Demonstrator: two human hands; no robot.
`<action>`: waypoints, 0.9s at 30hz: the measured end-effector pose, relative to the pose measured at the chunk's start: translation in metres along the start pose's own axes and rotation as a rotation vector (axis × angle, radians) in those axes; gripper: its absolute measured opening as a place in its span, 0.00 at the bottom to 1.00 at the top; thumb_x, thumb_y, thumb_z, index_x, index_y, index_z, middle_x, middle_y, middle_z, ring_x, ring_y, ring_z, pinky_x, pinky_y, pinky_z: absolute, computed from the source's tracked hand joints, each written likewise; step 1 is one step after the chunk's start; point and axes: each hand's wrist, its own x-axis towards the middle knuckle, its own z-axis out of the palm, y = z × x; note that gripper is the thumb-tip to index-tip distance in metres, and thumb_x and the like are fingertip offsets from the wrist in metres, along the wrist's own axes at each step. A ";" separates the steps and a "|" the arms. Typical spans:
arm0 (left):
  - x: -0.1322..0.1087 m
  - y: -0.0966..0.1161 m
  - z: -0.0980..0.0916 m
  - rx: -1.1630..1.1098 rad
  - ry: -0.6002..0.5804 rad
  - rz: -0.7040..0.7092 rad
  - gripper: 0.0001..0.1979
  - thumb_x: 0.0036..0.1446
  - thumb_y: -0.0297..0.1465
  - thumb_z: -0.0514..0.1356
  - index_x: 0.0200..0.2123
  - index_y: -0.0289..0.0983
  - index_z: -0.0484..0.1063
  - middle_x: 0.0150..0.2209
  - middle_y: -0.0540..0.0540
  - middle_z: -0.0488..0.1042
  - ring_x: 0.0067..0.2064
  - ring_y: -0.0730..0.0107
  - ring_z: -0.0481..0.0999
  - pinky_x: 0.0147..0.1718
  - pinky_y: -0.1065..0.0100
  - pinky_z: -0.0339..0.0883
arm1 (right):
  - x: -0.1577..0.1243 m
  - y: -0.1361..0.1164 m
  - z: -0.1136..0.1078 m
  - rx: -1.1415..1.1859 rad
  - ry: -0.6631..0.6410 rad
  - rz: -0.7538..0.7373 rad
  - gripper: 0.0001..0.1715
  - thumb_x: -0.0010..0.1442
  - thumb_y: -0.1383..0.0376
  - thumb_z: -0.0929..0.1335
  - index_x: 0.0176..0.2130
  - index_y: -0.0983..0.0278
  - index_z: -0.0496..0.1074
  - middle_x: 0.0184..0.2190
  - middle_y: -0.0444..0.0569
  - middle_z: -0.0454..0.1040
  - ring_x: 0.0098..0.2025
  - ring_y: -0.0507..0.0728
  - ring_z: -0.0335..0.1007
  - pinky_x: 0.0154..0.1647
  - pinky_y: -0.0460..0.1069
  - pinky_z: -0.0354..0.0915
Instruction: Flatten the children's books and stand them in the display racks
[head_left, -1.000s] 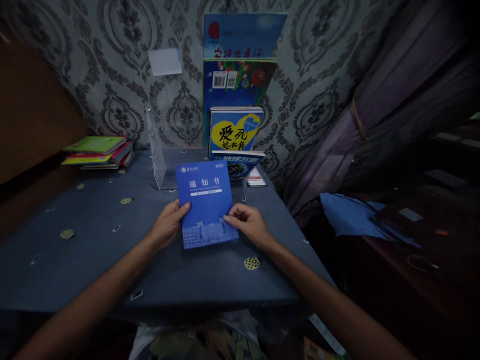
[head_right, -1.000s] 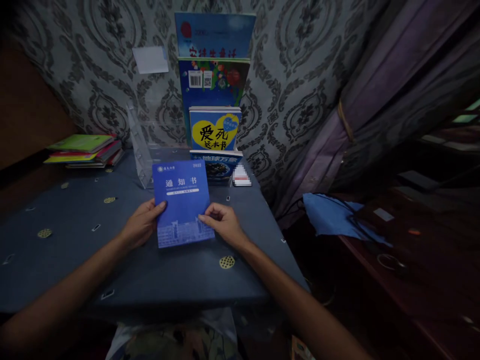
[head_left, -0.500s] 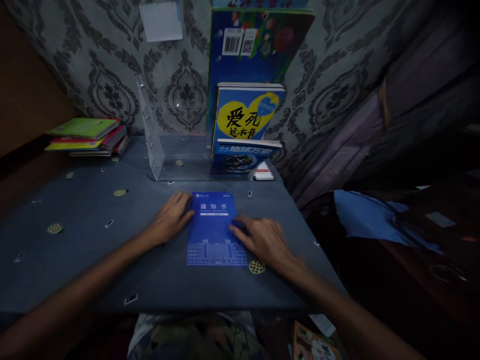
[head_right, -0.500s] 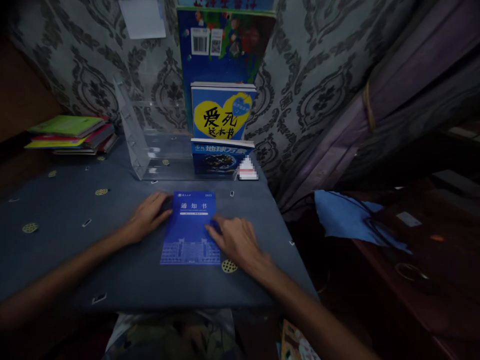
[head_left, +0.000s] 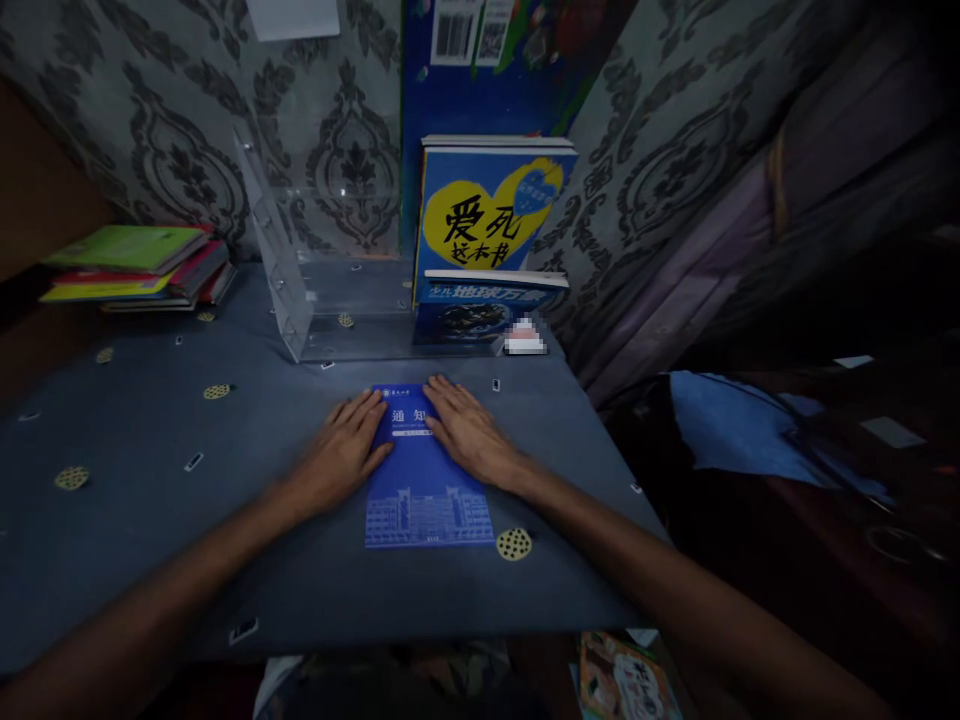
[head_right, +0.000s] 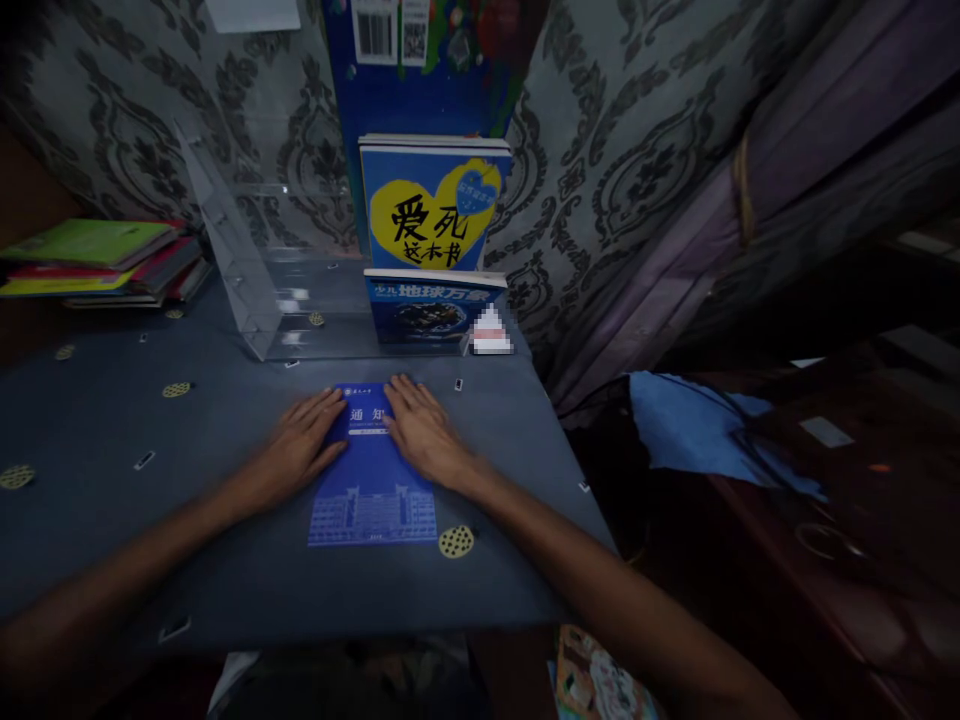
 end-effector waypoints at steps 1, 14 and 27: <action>0.000 0.000 -0.001 0.003 -0.007 0.000 0.28 0.72 0.43 0.48 0.67 0.33 0.59 0.70 0.32 0.61 0.72 0.49 0.58 0.69 0.44 0.53 | -0.005 0.003 -0.004 -0.022 0.000 0.019 0.33 0.75 0.58 0.56 0.70 0.74 0.58 0.72 0.67 0.56 0.75 0.66 0.48 0.74 0.67 0.50; 0.000 0.003 -0.002 0.078 -0.027 -0.005 0.29 0.72 0.43 0.47 0.67 0.31 0.61 0.70 0.32 0.60 0.72 0.49 0.58 0.68 0.45 0.55 | -0.099 -0.033 -0.012 -0.134 -0.067 -0.140 0.43 0.71 0.44 0.60 0.72 0.68 0.54 0.74 0.65 0.50 0.76 0.69 0.42 0.72 0.72 0.48; 0.029 -0.004 -0.021 -0.790 0.041 -0.333 0.29 0.59 0.40 0.61 0.62 0.37 0.66 0.63 0.35 0.71 0.65 0.50 0.69 0.63 0.48 0.64 | -0.106 -0.033 -0.017 0.008 -0.097 -0.131 0.41 0.70 0.48 0.64 0.72 0.66 0.55 0.74 0.64 0.48 0.77 0.67 0.40 0.74 0.69 0.49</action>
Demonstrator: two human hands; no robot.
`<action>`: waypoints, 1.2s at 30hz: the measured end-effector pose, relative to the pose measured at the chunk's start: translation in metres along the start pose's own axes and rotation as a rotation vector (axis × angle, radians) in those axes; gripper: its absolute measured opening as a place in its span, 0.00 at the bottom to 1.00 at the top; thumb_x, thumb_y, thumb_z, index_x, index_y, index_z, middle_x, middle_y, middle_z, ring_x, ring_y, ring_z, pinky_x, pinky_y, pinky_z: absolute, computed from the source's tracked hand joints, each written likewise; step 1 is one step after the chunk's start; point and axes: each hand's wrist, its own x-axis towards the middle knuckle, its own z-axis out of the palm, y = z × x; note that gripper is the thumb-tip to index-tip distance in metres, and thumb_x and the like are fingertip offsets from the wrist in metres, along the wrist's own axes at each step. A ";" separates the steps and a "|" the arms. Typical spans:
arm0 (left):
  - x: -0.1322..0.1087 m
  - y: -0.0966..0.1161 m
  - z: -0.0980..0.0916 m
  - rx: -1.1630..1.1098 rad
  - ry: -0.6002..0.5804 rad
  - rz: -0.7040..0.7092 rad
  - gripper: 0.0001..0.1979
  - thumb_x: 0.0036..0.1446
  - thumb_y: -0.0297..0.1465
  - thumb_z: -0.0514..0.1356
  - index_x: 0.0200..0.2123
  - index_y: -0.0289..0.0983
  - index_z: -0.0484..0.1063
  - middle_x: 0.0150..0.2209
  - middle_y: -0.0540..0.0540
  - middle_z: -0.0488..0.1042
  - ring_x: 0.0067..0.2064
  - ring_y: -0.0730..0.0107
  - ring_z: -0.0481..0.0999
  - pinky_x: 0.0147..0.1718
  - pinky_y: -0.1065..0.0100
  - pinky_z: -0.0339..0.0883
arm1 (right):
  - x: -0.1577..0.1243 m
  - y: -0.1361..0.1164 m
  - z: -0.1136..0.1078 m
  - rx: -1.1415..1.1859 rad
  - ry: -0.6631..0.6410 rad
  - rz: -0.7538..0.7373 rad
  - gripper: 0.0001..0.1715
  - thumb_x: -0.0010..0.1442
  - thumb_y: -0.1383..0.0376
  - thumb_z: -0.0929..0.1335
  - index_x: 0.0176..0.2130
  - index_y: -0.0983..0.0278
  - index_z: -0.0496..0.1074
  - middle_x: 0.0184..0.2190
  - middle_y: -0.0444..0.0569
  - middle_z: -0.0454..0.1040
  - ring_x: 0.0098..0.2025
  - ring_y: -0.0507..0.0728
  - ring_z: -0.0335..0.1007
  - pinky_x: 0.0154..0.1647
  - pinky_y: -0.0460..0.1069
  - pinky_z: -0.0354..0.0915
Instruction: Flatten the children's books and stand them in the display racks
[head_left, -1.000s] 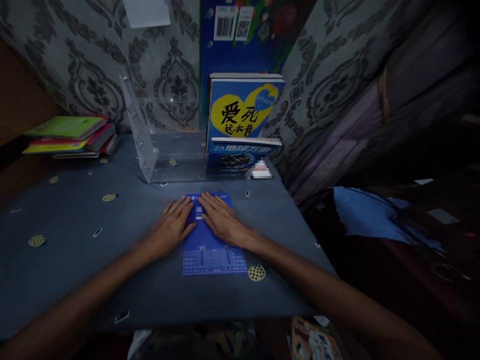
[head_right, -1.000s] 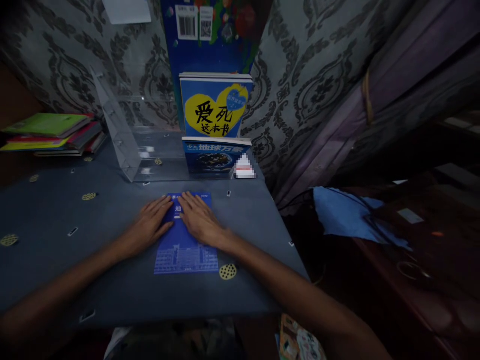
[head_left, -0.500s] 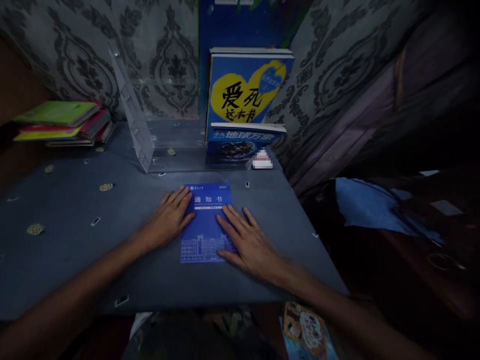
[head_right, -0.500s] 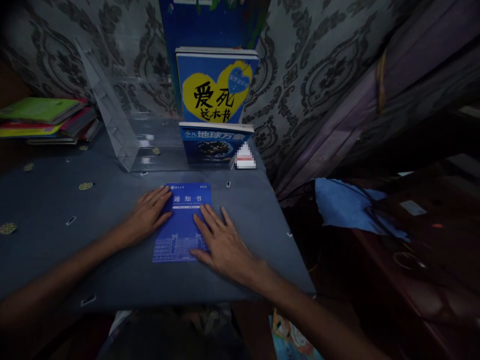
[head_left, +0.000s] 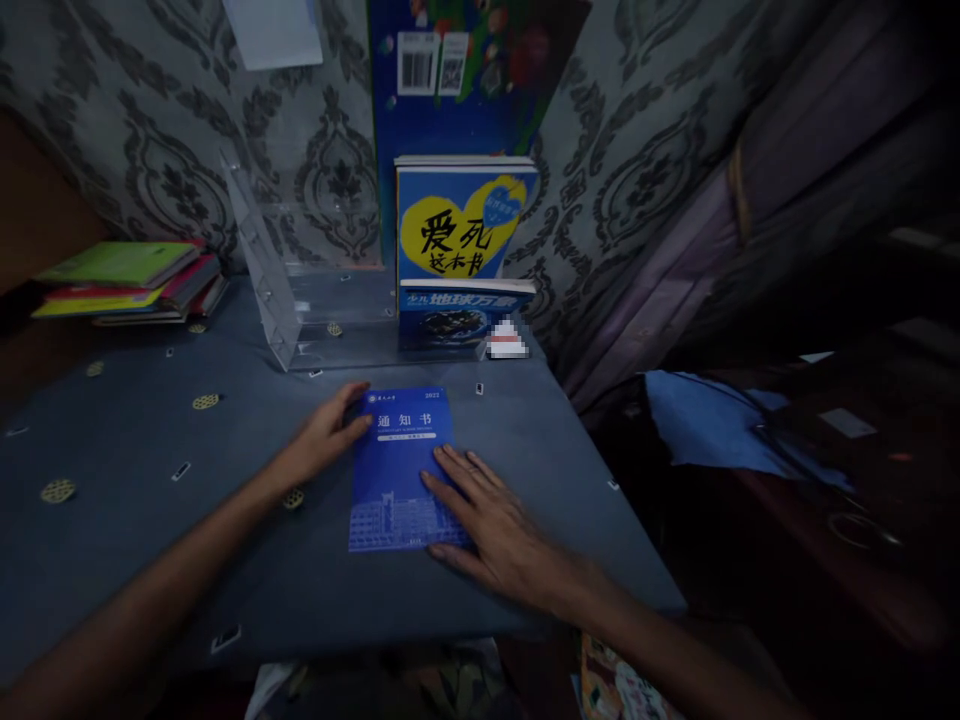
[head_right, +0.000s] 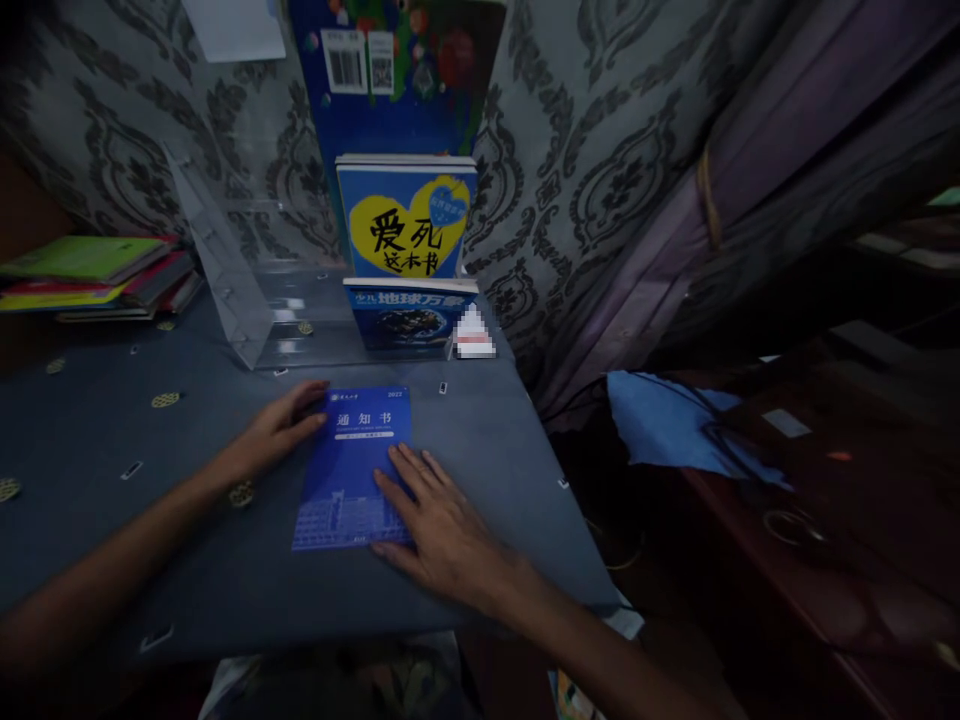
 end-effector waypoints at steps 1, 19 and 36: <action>0.006 0.003 -0.003 -0.123 0.014 -0.072 0.28 0.57 0.39 0.63 0.60 0.38 0.67 0.62 0.36 0.71 0.64 0.50 0.70 0.60 0.50 0.69 | 0.000 0.000 -0.001 0.012 -0.006 0.003 0.42 0.70 0.48 0.64 0.72 0.67 0.55 0.74 0.65 0.48 0.77 0.68 0.39 0.74 0.69 0.48; 0.026 0.027 -0.030 -0.853 0.171 -0.548 0.12 0.57 0.15 0.61 0.44 0.30 0.75 0.36 0.40 0.81 0.32 0.68 0.83 0.16 0.79 0.69 | 0.003 -0.007 -0.022 0.194 -0.113 0.118 0.46 0.66 0.46 0.69 0.71 0.68 0.58 0.75 0.64 0.44 0.77 0.70 0.36 0.75 0.66 0.43; 0.026 0.060 -0.004 -0.518 -0.316 -0.234 0.20 0.50 0.39 0.73 0.43 0.37 0.76 0.44 0.42 0.79 0.43 0.59 0.81 0.38 0.61 0.81 | 0.045 0.061 -0.018 0.965 0.491 0.488 0.21 0.58 0.50 0.67 0.44 0.63 0.72 0.24 0.41 0.70 0.18 0.52 0.65 0.17 0.47 0.63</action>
